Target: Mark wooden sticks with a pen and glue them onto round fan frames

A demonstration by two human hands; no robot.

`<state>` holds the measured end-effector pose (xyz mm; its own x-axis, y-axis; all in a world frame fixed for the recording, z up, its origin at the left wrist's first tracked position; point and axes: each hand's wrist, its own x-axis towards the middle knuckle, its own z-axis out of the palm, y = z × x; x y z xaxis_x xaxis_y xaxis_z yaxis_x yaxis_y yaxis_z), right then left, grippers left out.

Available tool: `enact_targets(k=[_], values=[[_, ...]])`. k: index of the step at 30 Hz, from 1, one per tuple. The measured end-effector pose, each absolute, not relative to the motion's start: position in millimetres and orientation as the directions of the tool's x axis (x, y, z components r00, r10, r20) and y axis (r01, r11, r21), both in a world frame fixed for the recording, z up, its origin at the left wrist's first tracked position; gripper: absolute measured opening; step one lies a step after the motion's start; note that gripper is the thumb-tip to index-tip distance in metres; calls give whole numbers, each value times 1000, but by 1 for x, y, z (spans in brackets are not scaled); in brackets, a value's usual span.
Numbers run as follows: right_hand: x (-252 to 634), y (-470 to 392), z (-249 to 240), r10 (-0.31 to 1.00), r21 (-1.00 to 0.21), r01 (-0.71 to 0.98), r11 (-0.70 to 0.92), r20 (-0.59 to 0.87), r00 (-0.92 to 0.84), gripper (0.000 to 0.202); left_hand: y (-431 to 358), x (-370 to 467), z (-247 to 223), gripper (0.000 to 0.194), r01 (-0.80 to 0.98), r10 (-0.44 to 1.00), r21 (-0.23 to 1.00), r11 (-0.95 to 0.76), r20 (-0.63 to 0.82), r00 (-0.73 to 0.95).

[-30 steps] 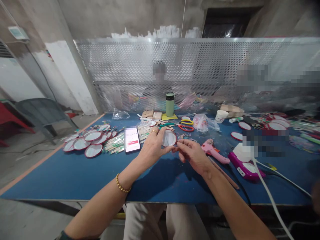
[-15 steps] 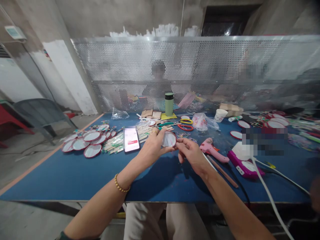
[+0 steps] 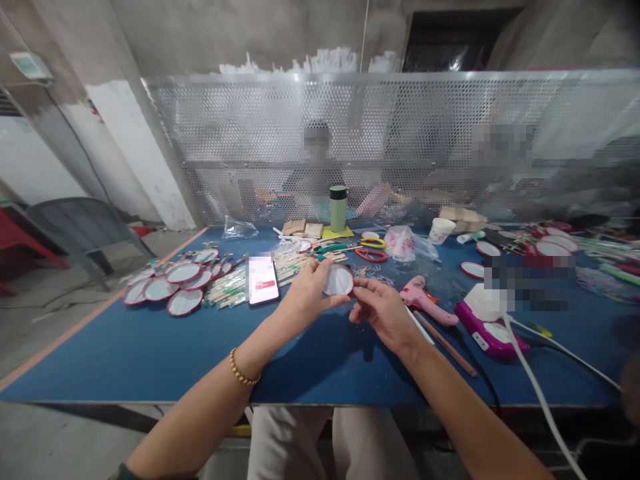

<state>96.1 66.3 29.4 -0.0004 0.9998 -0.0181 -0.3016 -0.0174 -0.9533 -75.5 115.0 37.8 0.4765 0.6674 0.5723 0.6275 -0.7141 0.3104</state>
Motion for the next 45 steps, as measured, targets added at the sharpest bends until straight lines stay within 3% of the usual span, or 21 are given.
enact_targets(k=[7,14,18,22,25,27,29,32,36,39,45], values=[[101,73,26,992,-937,-345,62,21,121,42,115,-76,37,71,534,581,294,-793,629,517],[99,70,25,957,-973,-16,230,224,183,35,111,-73,39,73,363,455,274,-890,578,678],[102,71,21,908,-925,198,324,363,211,25,112,-75,41,89,360,570,453,-816,524,632],[104,74,15,796,-796,414,442,560,228,16,114,-78,52,47,281,768,773,-569,376,519],[104,74,12,697,-667,539,515,692,190,12,113,-79,57,26,267,800,864,-427,223,558],[104,73,12,645,-589,592,550,750,148,12,113,-79,55,16,300,784,827,-476,244,571],[103,72,12,608,-527,624,578,787,101,12,115,-79,50,13,334,746,705,-626,417,519],[102,68,15,510,-364,685,631,860,-13,13,118,-79,42,15,383,521,376,-844,745,417],[102,62,22,381,-187,713,676,916,-122,23,119,-81,39,18,414,223,40,-909,887,405],[104,58,27,358,-179,697,694,926,-118,32,118,-84,39,19,432,153,-59,-900,885,439],[110,54,29,313,-85,691,718,926,-211,28,120,-89,35,25,449,207,-61,-892,827,523]])
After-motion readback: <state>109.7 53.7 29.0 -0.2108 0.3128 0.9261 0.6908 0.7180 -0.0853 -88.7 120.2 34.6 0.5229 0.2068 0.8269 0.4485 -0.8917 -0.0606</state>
